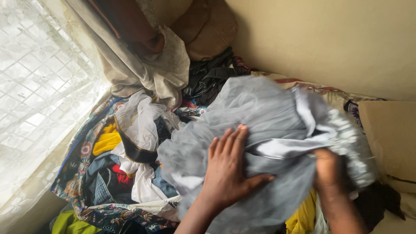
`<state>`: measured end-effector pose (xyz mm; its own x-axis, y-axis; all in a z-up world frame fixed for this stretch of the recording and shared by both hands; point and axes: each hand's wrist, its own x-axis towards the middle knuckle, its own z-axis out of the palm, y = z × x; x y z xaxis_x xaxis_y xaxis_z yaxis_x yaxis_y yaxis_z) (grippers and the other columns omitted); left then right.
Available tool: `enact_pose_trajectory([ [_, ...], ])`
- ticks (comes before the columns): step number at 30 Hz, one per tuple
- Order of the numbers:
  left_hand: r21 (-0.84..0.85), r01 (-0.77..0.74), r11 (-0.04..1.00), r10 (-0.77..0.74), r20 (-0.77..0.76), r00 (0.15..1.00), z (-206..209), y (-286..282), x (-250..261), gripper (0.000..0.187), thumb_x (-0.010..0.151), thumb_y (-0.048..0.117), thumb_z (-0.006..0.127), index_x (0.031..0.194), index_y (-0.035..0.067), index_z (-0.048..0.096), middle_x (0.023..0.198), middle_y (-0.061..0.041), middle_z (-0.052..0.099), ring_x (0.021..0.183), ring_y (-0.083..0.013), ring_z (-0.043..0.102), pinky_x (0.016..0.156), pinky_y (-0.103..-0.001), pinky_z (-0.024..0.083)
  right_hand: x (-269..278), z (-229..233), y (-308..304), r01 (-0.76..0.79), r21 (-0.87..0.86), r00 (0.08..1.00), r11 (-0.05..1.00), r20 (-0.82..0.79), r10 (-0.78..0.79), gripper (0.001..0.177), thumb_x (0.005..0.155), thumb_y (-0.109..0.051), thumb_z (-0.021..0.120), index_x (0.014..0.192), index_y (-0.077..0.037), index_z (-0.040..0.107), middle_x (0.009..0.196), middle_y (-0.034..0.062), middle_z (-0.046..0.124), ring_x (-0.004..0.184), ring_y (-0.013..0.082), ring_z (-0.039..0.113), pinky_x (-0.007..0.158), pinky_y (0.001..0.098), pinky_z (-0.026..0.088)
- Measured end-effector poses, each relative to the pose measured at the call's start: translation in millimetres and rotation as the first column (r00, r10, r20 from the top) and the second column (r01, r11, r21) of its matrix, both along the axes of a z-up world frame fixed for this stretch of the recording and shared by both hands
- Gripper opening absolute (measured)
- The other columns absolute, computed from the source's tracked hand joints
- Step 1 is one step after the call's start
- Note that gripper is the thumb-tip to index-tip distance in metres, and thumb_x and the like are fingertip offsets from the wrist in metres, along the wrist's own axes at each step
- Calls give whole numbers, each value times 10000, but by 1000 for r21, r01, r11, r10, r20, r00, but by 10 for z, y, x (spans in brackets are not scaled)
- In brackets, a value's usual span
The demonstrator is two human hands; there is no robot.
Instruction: The person sorts through a large pile of mixed clothing items on a bed, picking up individual garments such as jeans, shirts, and dresses, briefly unfolding or inspecting them, and placing them into a separate pile. The process involves handling items one at a time from a disorganized heap.
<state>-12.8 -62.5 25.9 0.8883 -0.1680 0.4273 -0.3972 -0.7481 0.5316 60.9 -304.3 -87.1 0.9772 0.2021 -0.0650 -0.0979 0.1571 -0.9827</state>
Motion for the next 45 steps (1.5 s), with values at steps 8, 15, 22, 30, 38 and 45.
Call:
enact_pose_trajectory([
  [8,52,147,988,-110,-435,894,-1116,-390,-185,1243,704,462,795,1472,-52,-36,1508,-292,148,1334,-435,204,1000,-610,210,304,630,-355,142,104,980,984,122,-154,761,822,-339,632,1388,-24,232,1388,158,381,1257,239,415,993,362,392],
  [15,-68,456,887,-361,-717,596,-1555,-169,-184,728,754,368,701,1289,46,326,1219,-126,488,1153,-273,473,919,-499,365,367,823,-625,210,116,961,971,157,-226,700,834,-323,612,1372,-20,282,1362,154,420,1236,227,439,995,353,391],
  [22,-276,373,886,-461,-606,648,-543,429,236,259,798,295,657,959,102,722,902,-49,751,837,-160,739,747,-288,576,200,541,-669,206,53,974,977,81,-210,643,846,-307,592,1357,-17,332,1337,151,458,1215,216,464,997,343,391],
  [30,-392,269,880,-402,-311,861,-177,209,494,1430,368,396,947,1409,-23,60,1398,-196,279,1299,-266,261,1043,-367,239,-30,-191,-359,99,-6,995,995,-26,-99,583,859,-288,570,1340,-12,389,1307,148,501,1190,203,492,999,333,391],
  [38,-676,-39,736,-446,-528,723,-669,-362,366,732,582,218,761,1246,12,535,1231,-102,618,1156,-202,580,1008,-289,418,78,3,-467,116,-240,993,964,62,-104,531,872,-270,547,1323,-8,447,1278,144,545,1166,189,520,1002,323,390],
  [45,-755,-2,655,-537,-468,702,-802,-244,611,616,617,183,732,1175,9,538,1154,-83,604,1090,-193,566,926,-295,419,132,379,-638,229,-65,944,971,261,-204,559,924,-313,445,1399,-39,339,1378,128,443,1271,170,442,1068,310,325],
])
